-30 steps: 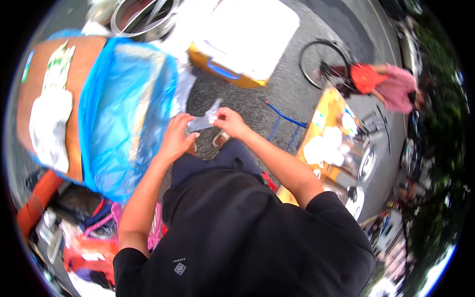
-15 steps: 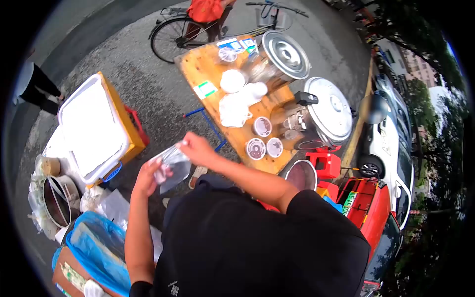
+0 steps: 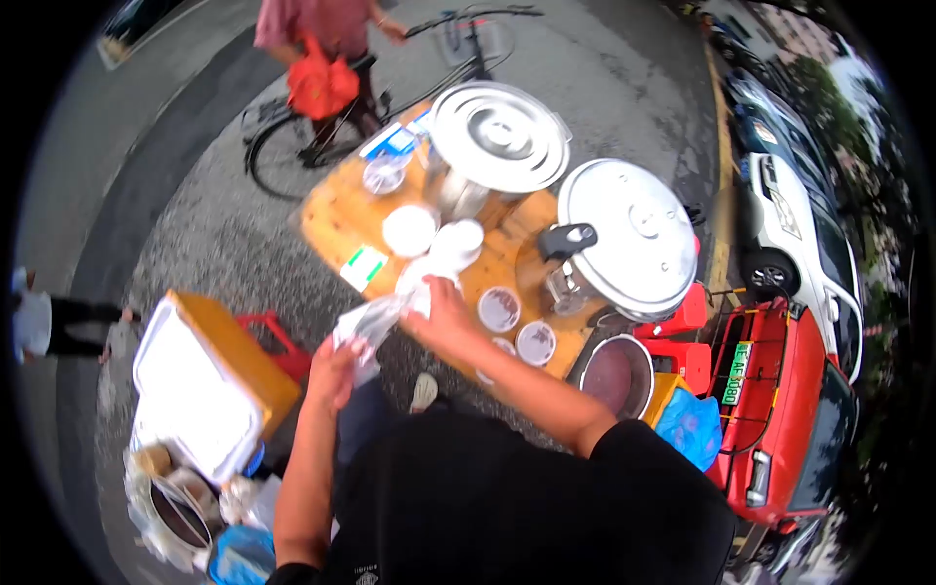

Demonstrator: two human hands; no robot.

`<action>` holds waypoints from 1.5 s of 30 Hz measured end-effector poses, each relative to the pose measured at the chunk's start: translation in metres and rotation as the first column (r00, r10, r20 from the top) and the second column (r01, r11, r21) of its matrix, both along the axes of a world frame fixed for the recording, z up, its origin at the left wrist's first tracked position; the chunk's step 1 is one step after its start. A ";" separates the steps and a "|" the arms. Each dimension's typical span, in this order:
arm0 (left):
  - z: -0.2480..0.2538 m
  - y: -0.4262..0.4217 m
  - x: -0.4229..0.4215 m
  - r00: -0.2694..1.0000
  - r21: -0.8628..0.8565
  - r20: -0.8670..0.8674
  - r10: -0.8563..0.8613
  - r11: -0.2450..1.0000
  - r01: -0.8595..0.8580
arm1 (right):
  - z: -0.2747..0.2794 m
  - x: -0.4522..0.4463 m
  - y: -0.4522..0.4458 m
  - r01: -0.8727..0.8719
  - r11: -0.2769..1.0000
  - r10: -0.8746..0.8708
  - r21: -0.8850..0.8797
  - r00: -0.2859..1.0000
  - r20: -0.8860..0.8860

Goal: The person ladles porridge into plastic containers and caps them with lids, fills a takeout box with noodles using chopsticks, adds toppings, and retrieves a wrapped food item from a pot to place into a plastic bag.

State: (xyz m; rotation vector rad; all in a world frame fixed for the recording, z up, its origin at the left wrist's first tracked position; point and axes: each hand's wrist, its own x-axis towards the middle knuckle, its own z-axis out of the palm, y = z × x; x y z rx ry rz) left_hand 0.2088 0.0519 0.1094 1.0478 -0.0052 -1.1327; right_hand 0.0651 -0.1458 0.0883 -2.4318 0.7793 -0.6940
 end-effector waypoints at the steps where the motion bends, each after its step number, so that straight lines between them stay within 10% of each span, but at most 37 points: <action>1: -0.017 -0.007 0.009 0.998 -0.001 0.008 -0.063 0.998 0.063 | 0.025 0.000 -0.003 0.016 0.999 -0.016 0.030 1.000 0.009; 6: -0.025 -0.076 0.025 0.966 -0.100 -0.126 -0.224 0.972 0.213 | 0.057 0.016 -0.016 -0.060 0.689 0.140 0.722 0.989 -0.051; 11: -0.015 -0.157 0.067 0.883 -0.119 -0.305 -0.358 0.934 0.337 | 0.040 0.045 -0.051 -0.016 0.637 -0.169 0.770 0.973 0.160; 20: 0.022 -0.262 0.192 0.678 -0.373 -0.381 -0.629 0.775 0.510 | -0.012 0.047 -0.079 0.450 0.569 -0.516 0.688 0.847 -0.127; 24: 0.054 -0.317 0.229 0.642 -0.367 -0.300 -0.706 0.706 0.605 | -0.058 0.041 -0.078 0.309 0.147 -0.413 0.940 0.883 -0.225; 26: 0.063 -0.352 0.234 0.627 -0.109 0.096 -0.773 0.618 0.779 | -0.035 0.052 -0.077 0.226 0.265 -0.308 0.937 0.941 -0.139; 28: 0.058 -0.391 0.234 0.420 0.195 0.507 -0.753 0.575 0.795 | -0.013 0.066 -0.082 0.109 0.297 -0.267 0.949 0.963 -0.027; 30: 0.076 -0.429 0.217 -0.066 0.430 0.820 -0.569 0.536 0.727 | -0.010 0.072 -0.090 0.131 0.446 -0.319 0.885 0.948 0.020; 34: 0.072 -0.488 0.158 -0.537 0.511 0.819 -0.202 0.682 0.523 | 0.013 0.078 -0.108 0.284 0.558 -0.451 0.780 0.893 -0.002; 45: 0.050 -0.539 0.115 -0.741 0.638 0.658 -0.130 0.619 0.458 | 0.028 0.053 -0.107 0.307 0.344 -0.556 0.887 0.828 -0.071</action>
